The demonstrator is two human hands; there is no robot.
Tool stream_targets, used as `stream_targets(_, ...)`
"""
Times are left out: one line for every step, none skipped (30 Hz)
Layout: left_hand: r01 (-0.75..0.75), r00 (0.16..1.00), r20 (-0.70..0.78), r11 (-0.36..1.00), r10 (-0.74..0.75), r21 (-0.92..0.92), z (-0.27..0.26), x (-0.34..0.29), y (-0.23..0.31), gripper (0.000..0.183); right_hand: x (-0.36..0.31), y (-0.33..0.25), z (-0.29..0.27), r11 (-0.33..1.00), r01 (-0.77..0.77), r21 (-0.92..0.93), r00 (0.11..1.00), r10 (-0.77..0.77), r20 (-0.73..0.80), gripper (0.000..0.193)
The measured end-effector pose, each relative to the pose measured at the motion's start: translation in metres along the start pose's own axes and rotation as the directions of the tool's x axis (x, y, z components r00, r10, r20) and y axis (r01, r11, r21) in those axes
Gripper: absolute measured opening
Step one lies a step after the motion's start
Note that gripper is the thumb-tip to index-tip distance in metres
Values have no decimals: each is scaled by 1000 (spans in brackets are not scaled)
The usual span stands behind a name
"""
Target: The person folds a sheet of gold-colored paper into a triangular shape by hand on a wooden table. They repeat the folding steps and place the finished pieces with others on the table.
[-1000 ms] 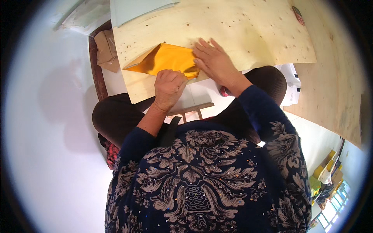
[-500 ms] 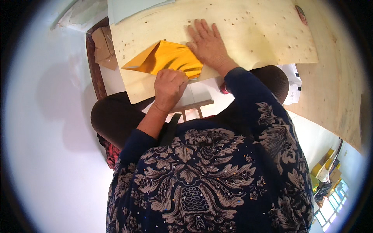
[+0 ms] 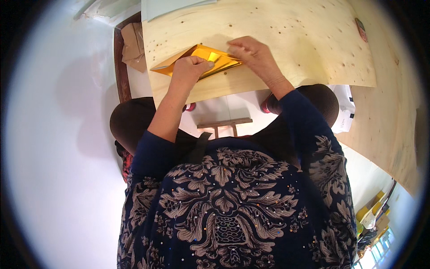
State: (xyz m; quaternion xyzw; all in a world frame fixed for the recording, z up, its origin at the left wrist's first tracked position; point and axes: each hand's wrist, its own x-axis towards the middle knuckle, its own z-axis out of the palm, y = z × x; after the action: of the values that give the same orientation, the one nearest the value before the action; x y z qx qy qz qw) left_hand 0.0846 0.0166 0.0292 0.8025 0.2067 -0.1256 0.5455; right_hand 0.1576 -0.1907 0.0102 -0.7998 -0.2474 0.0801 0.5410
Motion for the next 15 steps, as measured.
stream_targets(8, 1000, 24, 1000, -8, -22, -1, 2, 0, 23, -1, -6, 5, 994, -90, -56, 994, 93, 55, 33)
stream_targets(21, 999, 35, 999, -20, -35, -1, 3, 0, 24, -1, -10, 10, 990, -101, -103, 989, 111, 94, 36)
stream_targets(39, 998, 55, 997, -36, -61, -1, 3, -1, 25, -1, -12, 12, 990, -73, -121, 985, 91, 149, 39)
stream_targets(21, 999, 32, 998, -19, -64, 0, 3, -1, 26, 0, -13, 14, 981, -135, -142, 979, 154, 135, 35)
stream_targets(10, 1000, 18, 997, -9, -82, 1, 2, -2, 27, 1, -12, 16, 973, -182, -145, 970, 202, 135, 34)
stream_targets(-1, 1000, 15, 994, 3, -111, 1, 1, -2, 28, 2, -10, 16, 970, -206, -129, 964, 224, 145, 33)
stream_targets(-3, 1000, 6, 996, 3, -93, 2, 1, -2, 28, 2, -8, 16, 958, -257, -128, 951, 274, 141, 33)
stream_targets(-5, 1000, 7, 996, 6, -86, 1, 1, -2, 27, 3, -6, 17, 967, -220, -132, 962, 238, 136, 32)
stream_targets(-14, 1000, 4, 996, 14, -86, 1, 2, -2, 26, 3, -4, 18, 966, -213, -149, 966, 231, 117, 31)
stream_targets(21, 1000, 22, 995, -19, -101, 0, 3, -2, 25, 3, -3, 20, 962, -218, -165, 966, 236, 104, 31)
stream_targets(48, 998, 33, 991, -44, -123, -2, 5, -2, 24, 3, -2, 21, 960, -197, -197, 973, 217, 80, 30)
stream_targets(94, 995, 54, 984, -86, -153, -4, 7, -2, 23, 3, -2, 23, 955, -189, -228, 976, 209, 63, 28)
stream_targets(113, 993, 62, 967, -102, -229, -6, 9, -1, 23, 2, -2, 25, 948, -183, -259, 978, 201, 46, 27)
stream_targets(152, 988, 81, 938, -133, -311, -8, 10, -1, 23, 2, -2, 26, 940, -173, -294, 980, 194, 44, 27)
stream_targets(189, 982, 102, 902, -162, -389, -10, 11, -1, 23, 3, -3, 27, 931, -162, -327, 982, 185, 42, 28)
